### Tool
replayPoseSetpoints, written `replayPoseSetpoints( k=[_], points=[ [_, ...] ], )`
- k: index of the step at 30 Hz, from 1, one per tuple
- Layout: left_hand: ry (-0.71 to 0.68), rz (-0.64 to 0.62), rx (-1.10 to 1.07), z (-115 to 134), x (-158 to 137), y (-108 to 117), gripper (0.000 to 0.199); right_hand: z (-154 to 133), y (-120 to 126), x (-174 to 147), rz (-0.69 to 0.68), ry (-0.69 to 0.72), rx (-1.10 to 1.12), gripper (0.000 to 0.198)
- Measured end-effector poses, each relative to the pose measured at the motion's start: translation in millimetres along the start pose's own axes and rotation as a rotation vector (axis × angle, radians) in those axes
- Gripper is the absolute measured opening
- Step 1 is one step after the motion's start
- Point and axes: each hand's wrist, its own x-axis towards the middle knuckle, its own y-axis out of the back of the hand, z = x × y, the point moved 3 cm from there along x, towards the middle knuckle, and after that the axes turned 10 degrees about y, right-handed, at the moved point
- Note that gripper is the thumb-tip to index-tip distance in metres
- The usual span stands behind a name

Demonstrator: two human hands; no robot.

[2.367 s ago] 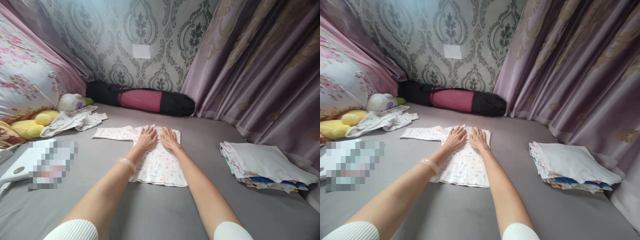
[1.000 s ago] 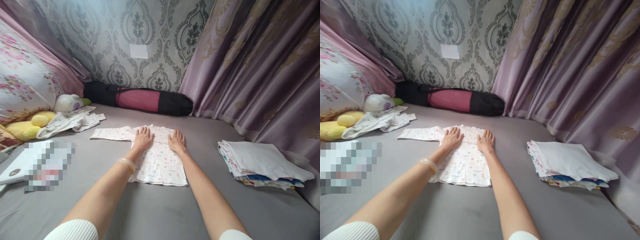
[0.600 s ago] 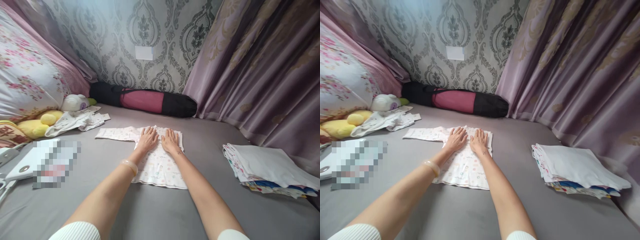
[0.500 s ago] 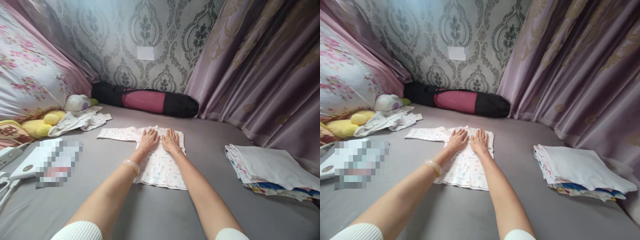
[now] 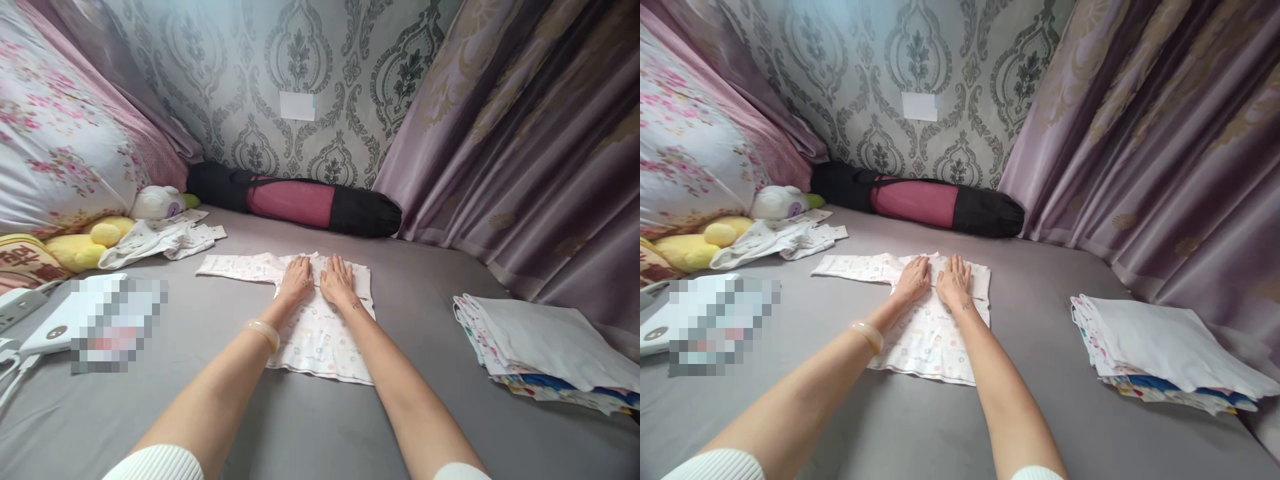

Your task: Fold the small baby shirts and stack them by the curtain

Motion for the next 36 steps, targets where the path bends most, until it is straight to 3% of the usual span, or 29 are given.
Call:
replayPoseSetpoints(
  k=[6,16,26,30,36],
  points=[
    [0.133,0.06,-0.224,-18,9,-2,0.055,-25,-8,14,-0.042,0.121,0.053,0.062],
    [0.213,0.058,-0.395,-22,8,0,0.051,-27,-17,29,-0.052,0.074,0.049,0.064],
    [0.333,0.141,-0.562,-31,11,2,0.045,-32,-13,27,-0.065,0.049,0.062,0.063],
    [0.407,0.202,-0.723,-37,13,5,0.038,-45,-13,25,-0.005,0.111,0.057,0.061],
    [0.506,0.262,-0.962,-44,16,6,0.035,-64,-17,22,-0.052,0.188,0.112,0.06]
  ],
)
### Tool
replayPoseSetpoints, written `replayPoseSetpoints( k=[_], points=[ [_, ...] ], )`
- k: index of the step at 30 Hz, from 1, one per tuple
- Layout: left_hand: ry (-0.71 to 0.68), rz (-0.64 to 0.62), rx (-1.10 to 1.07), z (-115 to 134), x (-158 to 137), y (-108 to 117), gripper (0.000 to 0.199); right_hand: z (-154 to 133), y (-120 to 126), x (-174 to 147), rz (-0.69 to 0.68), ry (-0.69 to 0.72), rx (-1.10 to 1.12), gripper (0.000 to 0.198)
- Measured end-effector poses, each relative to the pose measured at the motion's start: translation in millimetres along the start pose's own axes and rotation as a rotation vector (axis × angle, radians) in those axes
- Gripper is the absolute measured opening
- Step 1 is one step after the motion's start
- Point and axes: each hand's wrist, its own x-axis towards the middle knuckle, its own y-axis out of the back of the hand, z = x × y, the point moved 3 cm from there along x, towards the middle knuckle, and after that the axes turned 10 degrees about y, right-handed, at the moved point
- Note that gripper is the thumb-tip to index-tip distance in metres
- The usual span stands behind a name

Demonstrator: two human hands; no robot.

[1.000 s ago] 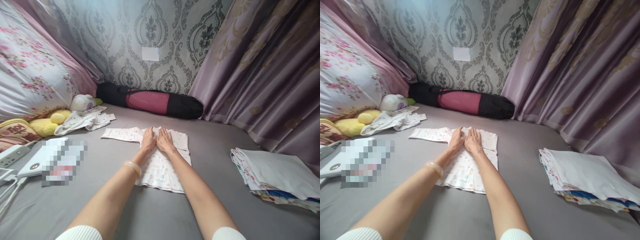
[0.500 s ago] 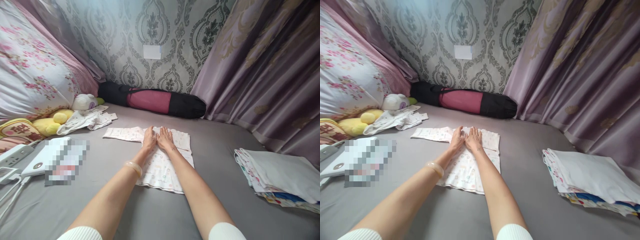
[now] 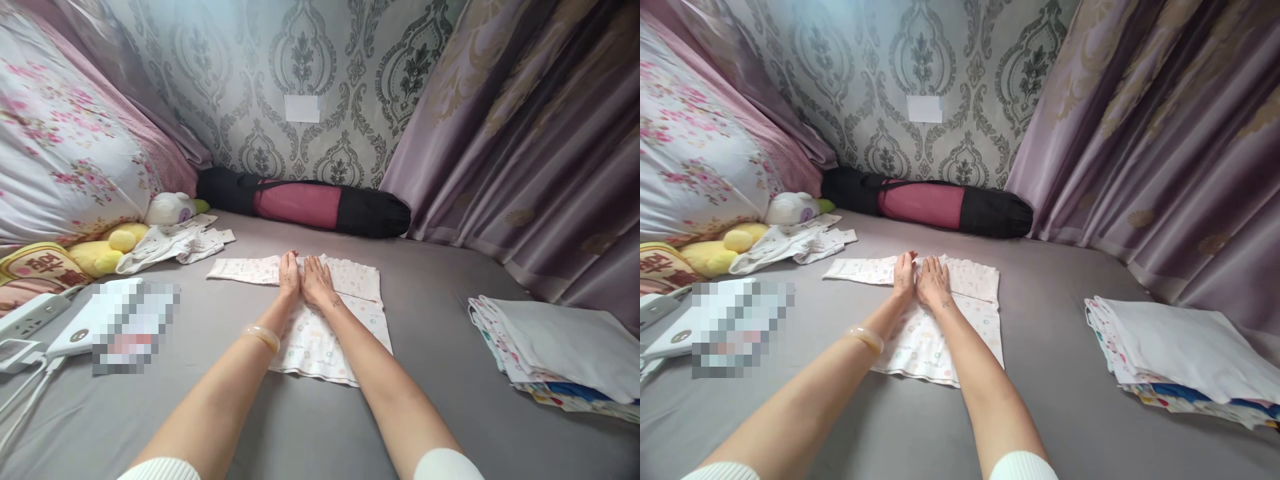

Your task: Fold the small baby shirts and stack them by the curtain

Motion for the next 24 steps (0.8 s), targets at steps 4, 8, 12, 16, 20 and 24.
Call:
replayPoseSetpoints(
  k=[4,8,12,16,20,24],
  points=[
    [0.062,-0.01,-0.175,-4,3,1,0.04,-6,-2,-3,-0.009,0.015,0.015,0.058],
    [0.101,-0.014,-0.259,-6,5,1,0.042,-8,-3,-5,-0.004,0.015,-0.001,0.055],
    [0.134,-0.01,-0.299,-4,7,3,0.042,-7,-4,-5,0.009,0.008,-0.007,0.055],
    [0.168,-0.022,-0.365,1,9,18,0.036,-5,-7,-4,0.038,0.013,-0.011,0.057],
    [0.116,-0.041,-0.331,11,10,45,0.034,-4,-10,-4,0.041,0.009,0.0,0.057],
    [0.041,0.002,-0.165,19,13,76,0.028,-4,-10,-3,0.064,0.015,-0.011,0.056]
  ],
)
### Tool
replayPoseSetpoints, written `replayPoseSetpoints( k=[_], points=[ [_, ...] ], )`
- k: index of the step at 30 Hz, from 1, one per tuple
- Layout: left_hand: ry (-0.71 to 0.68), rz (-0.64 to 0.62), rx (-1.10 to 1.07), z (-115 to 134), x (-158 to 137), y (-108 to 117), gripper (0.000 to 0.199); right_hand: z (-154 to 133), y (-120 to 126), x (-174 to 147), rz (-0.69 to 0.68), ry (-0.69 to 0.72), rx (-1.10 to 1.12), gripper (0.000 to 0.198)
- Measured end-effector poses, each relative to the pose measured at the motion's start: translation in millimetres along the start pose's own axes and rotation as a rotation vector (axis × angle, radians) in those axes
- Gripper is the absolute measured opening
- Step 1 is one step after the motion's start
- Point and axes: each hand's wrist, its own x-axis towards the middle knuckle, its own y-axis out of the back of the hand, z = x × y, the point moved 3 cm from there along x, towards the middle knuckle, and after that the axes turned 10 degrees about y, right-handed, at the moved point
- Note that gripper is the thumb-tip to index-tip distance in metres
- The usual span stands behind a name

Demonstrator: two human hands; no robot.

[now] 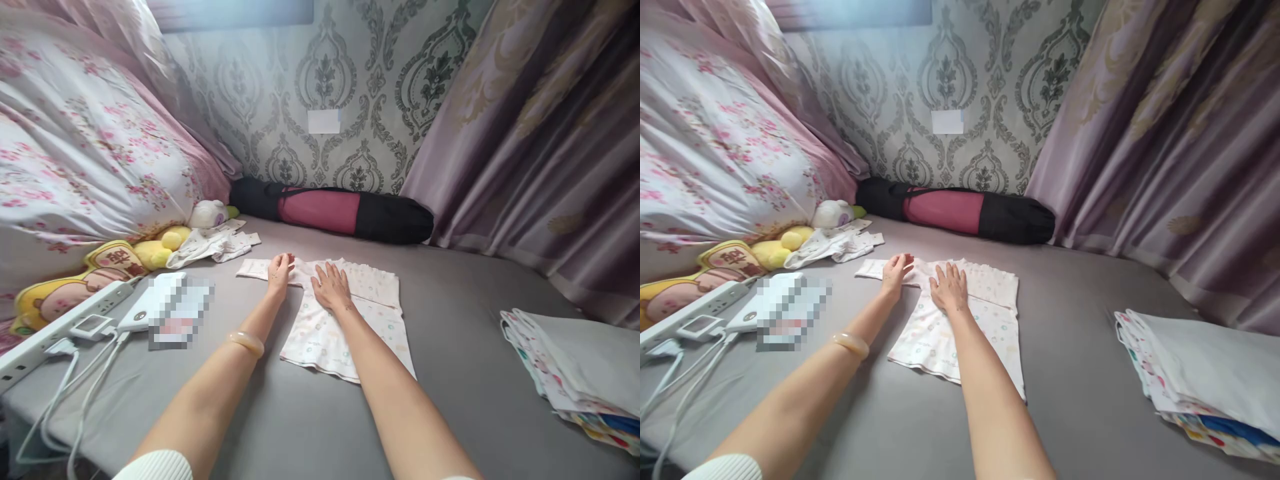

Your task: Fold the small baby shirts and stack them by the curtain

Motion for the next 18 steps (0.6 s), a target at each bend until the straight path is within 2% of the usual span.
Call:
replayPoseSetpoints(
  k=[5,10,14,18],
  points=[
    [-0.048,0.213,0.506,14,8,45,0.027,0,0,0,-0.009,-0.004,-0.011,0.057],
    [-0.005,0.378,0.768,30,13,85,0.026,0,1,-1,-0.024,0.004,0.016,0.058],
    [0.081,0.493,1.017,34,12,101,0.031,0,1,-1,-0.014,0.008,0.023,0.058],
    [0.174,0.543,1.092,33,11,106,0.037,-1,2,-2,-0.018,0.009,0.011,0.057]
  ],
)
